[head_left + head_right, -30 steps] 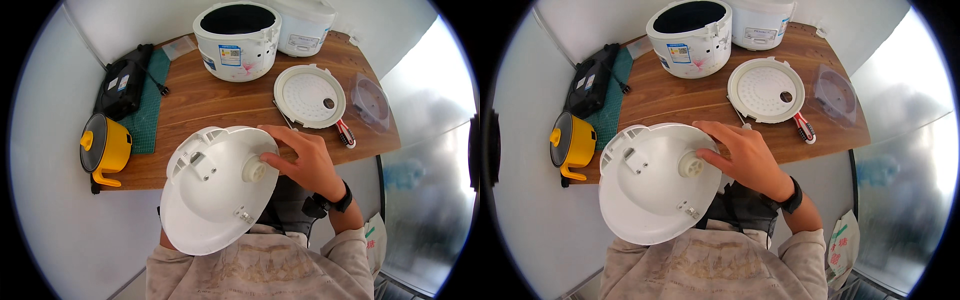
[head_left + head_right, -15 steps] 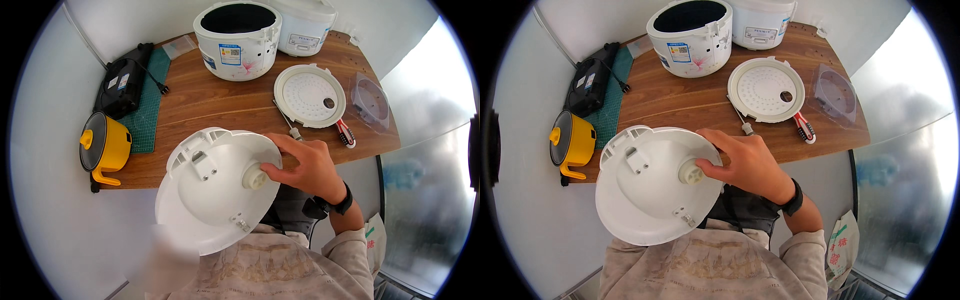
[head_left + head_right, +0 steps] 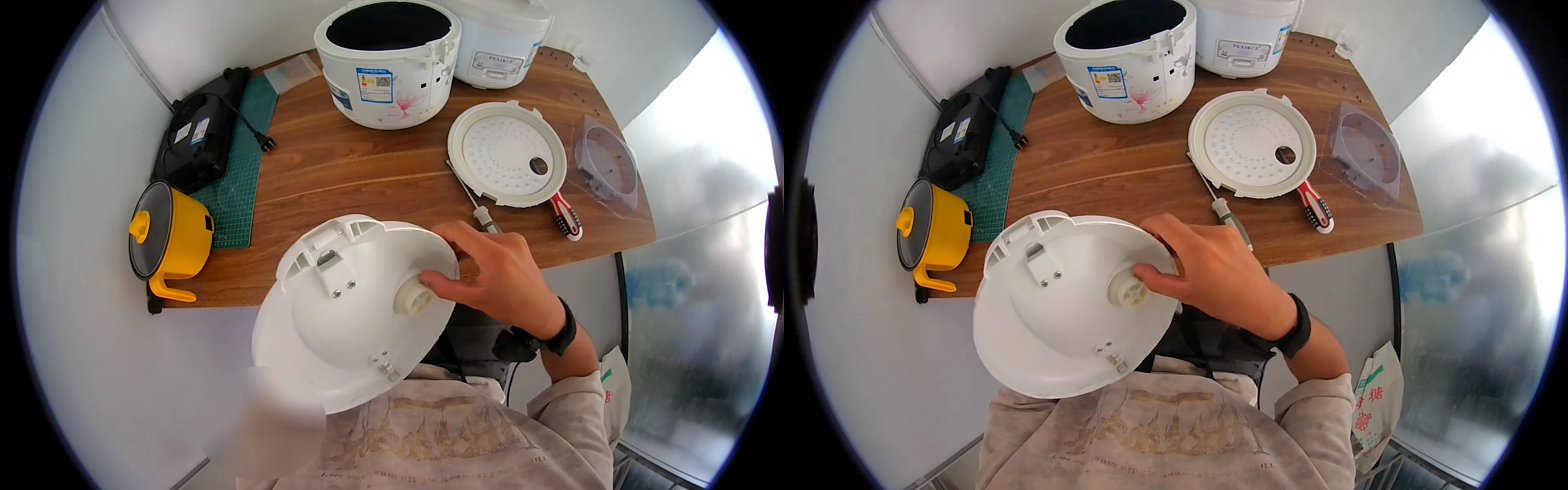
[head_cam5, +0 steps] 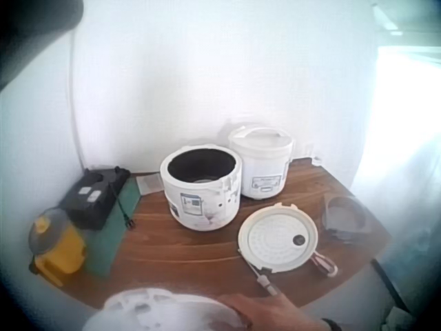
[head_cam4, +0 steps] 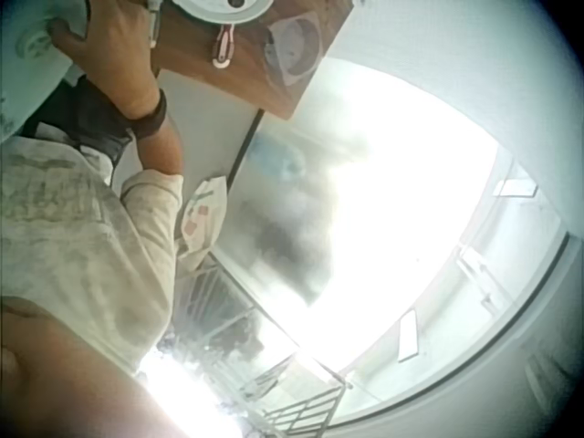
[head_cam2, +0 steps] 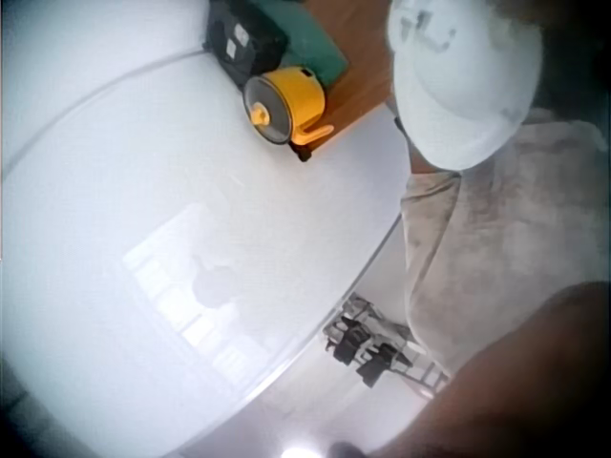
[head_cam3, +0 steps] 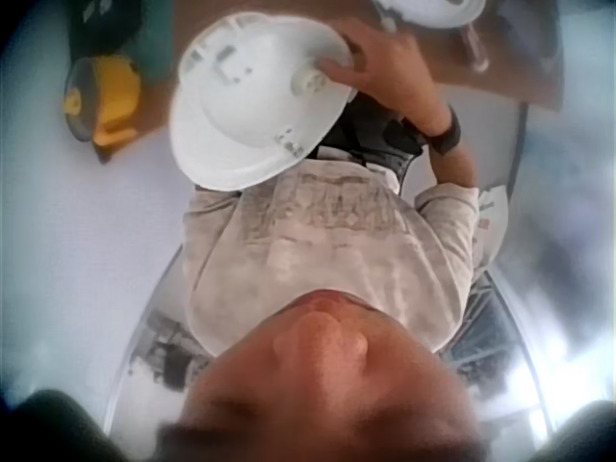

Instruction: The person assembles a white rice cooker by inserting a small plastic component into the lid and securing it with a screwdriver. They then place the lid on the cooker body and tighten the screws. Finally, they move a yellow pot and a black appliance on the table.

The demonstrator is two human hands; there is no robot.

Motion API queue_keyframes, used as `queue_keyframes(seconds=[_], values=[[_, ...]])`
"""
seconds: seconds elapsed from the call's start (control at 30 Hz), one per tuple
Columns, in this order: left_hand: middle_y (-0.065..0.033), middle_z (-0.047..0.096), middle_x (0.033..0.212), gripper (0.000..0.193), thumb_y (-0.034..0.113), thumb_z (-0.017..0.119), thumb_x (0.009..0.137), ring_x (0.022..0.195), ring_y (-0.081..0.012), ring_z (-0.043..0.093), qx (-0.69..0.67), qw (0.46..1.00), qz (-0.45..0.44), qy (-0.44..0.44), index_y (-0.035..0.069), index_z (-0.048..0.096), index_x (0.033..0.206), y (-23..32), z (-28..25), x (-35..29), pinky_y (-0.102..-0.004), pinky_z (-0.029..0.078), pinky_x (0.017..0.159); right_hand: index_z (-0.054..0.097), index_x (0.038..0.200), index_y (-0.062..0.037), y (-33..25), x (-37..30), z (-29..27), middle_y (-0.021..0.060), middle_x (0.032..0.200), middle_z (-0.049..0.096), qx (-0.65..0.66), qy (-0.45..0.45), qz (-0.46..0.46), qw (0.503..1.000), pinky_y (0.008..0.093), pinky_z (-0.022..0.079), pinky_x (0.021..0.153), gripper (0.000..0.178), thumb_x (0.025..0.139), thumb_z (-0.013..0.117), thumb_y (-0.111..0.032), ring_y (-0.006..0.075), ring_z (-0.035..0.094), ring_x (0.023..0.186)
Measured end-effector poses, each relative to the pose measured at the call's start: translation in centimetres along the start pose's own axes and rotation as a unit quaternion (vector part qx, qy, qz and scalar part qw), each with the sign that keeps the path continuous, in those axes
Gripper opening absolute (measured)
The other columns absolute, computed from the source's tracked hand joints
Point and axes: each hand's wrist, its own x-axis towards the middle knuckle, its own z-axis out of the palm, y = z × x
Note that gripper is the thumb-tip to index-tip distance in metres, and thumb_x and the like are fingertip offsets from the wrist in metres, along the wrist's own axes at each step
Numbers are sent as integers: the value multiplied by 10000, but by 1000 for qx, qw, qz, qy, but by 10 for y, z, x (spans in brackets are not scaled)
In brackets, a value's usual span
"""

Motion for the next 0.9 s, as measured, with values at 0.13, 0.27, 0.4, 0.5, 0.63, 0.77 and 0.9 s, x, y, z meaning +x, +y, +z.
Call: queue_keyframes(seconds=[0.13,0.27,0.4,0.5,0.63,0.77,0.9], values=[[-128,439,1579,613,469,395,1085,1400,-295,488,1,1000,4,5,134,318,1593,1,-1,-1,-456,464,1142,642,1174,-69,-1,-1,1,111,820,708,-11,-3,-6,1000,368,533,616,372,865,788,-215,290,695,708],[-127,438,1580,611,467,396,1086,1401,-295,488,2,1000,10,10,134,318,1593,3,-3,-2,-457,464,1142,625,1243,-44,8,0,6,124,845,723,27,-12,35,999,349,551,635,381,909,751,-178,282,705,713],[-127,437,1581,610,465,396,1086,1401,-295,487,0,1000,16,15,135,318,1593,5,-4,-6,-457,464,1142,587,1344,-27,4,4,-3,129,941,746,167,-73,103,978,313,581,731,439,947,723,-156,209,728,787],[-127,436,1581,608,463,396,1086,1401,-295,487,4,1000,20,19,135,318,1592,7,-6,-5,-457,464,1143,572,1375,-16,11,0,3,123,1034,748,284,-92,132,945,299,587,818,461,954,718,-137,157,723,884],[-126,436,1582,606,460,396,1087,1402,-295,486,-1,999,24,22,135,318,1592,7,-8,-5,-458,464,1143,560,1382,-2,16,-5,11,111,1113,733,350,-83,123,925,297,581,883,489,938,731,-114,139,699,978],[-126,435,1582,604,458,396,1087,1402,-295,486,-3,999,29,27,135,318,1592,8,-7,-6,-458,464,1143,529,1391,-5,15,-2,11,94,1151,701,368,-95,140,914,296,563,888,499,941,717,-111,126,666,1013],[-126,434,1583,603,456,397,1088,1403,-295,485,-11,999,31,29,136,318,1592,5,-9,-9,-458,464,1143,499,1375,-4,19,-1,18,60,1152,624,363,-73,119,921,294,501,912,460,946,651,-73,114,586,1048]])
